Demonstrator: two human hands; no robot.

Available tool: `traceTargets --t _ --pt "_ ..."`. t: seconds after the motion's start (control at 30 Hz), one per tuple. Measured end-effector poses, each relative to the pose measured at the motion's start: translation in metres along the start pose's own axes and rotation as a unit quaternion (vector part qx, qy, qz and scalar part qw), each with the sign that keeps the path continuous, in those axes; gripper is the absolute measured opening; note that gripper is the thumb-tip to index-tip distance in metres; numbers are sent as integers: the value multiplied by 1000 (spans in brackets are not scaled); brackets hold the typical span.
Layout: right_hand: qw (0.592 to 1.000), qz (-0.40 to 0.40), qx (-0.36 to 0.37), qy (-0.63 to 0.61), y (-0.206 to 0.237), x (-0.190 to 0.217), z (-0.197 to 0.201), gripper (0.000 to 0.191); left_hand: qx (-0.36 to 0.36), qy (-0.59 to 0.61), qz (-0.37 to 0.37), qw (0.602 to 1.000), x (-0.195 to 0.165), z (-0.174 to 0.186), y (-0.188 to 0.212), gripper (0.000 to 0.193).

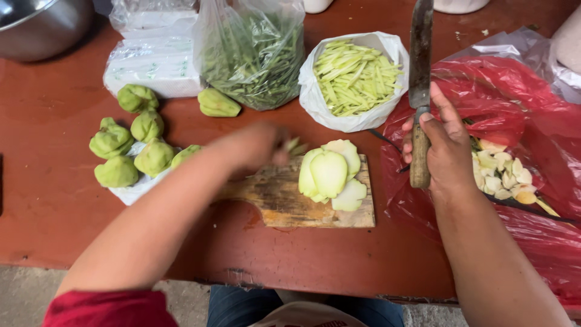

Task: The person slices a green vegetable into thin strips on a wooden cutting board using a knife. They repeatedly transfer the sliced pieces into a white plastic bag. The person also peels the skin off the vegetable and discards the peels into a red plastic bag.

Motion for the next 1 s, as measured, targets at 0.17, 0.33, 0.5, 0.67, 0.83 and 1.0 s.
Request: traceTargets --t 0.17,0.33,0.5,0.67,0.83,1.0 --pt "1000 2 -16 21 -3 -2 4 59 -131 -70 -56 987 -34 70 -99 33" --pt "999 -10 -26 35 -4 -5 7 59 -239 -57 -50 968 -73 97 -175 29" --pt "1000 -6 -10 21 -5 -6 6 59 -366 -146 -14 919 -90 105 -175 22" --pt "1000 -5 -13 22 -4 -4 4 59 -459 -48 -103 881 -96 104 -126 18" --pt "1000 1 -8 23 -2 -3 -2 60 -231 -80 -28 969 -76 40 -78 43" --pt "1000 1 6 21 -2 -7 -9 60 -258 123 -80 955 -74 14 -4 43"
Point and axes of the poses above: each hand's wrist, its own y-axis away from the middle knuckle, its own z-axis out of the back of the hand, x = y × z, the point moved 10 cm from there along -y, towards the middle knuckle, and after that the axes turned 2 degrees about -y, right-handed, at the moved point
